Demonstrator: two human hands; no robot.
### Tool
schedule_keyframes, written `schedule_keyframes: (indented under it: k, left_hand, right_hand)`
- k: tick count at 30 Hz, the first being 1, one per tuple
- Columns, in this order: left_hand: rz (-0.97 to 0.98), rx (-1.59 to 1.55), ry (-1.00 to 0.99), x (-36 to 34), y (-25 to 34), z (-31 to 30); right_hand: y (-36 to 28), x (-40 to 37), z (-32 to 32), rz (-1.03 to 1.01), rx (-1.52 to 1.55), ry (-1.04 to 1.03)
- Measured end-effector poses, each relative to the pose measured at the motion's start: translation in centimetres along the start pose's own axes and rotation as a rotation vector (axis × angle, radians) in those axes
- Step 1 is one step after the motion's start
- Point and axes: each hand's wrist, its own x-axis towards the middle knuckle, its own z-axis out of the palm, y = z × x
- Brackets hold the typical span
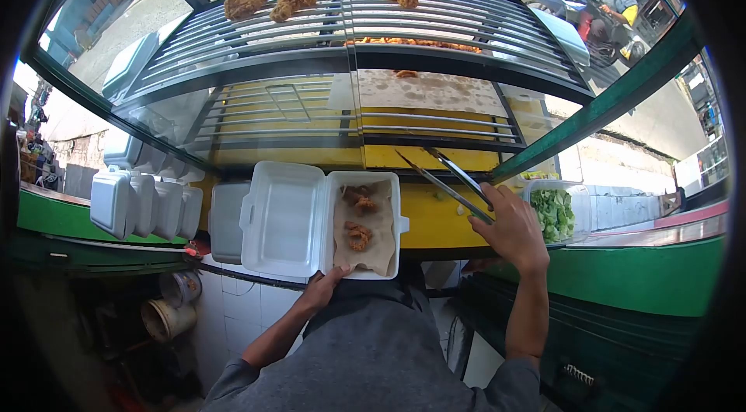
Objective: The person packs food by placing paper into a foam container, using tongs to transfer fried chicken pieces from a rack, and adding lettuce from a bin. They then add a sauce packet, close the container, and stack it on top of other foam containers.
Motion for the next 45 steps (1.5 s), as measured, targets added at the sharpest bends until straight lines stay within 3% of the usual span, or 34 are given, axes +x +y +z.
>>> schedule_keyframes:
  k: [4,7,10,19,22,25,29,32,35,39,43,45]
  left_hand:
    - [0.009,0.020,0.002,0.1,-1.1,-0.8]
    - [0.020,0.022,0.004,-0.1,-1.2,-0.6]
    - [0.029,-0.004,-0.013,-0.3,-1.0,-0.5]
    - [0.065,-0.001,-0.003,0.0,-0.6,-0.1]
    - [0.050,0.024,0.005,0.1,-0.6,0.0]
    - [0.039,0.027,0.006,0.3,-0.8,0.0]
    - [0.017,0.049,-0.001,0.5,-1.0,0.0]
    - [0.013,0.021,0.005,0.0,-0.3,0.3]
    - [0.003,0.033,0.033,-0.5,-0.2,0.2]
    - [0.034,-0.017,0.030,-0.5,-1.3,0.3]
    - [0.051,-0.015,0.017,-0.6,-2.0,0.2]
    - [0.074,-0.013,0.012,-0.5,-2.4,0.3]
  right_hand:
    - [-0.5,3.8,5.4,0.048,-0.074,0.105]
    - [0.4,6.6,8.6,-0.027,-0.204,0.219]
    - [0.5,8.1,9.0,-0.022,-0.260,0.153]
    - [-0.5,2.1,1.8,0.053,-0.091,-0.030]
    - [1.2,-0.6,-0.5,-0.069,0.087,-0.030]
    - [0.8,-2.4,-3.0,0.027,0.244,-0.167]
    - [-0.4,-3.1,-3.9,-0.109,0.244,-0.193]
    - [-0.9,-2.8,-5.9,-0.083,0.263,-0.183]
    - [-2.0,-1.9,-7.9,-0.013,0.277,-0.029]
    - [-5.0,2.7,-7.1,0.074,-0.157,0.166]
    - [-3.8,10.0,-3.7,-0.053,-0.527,0.212]
    - [-2.7,13.3,-1.9,-0.062,-0.551,0.207]
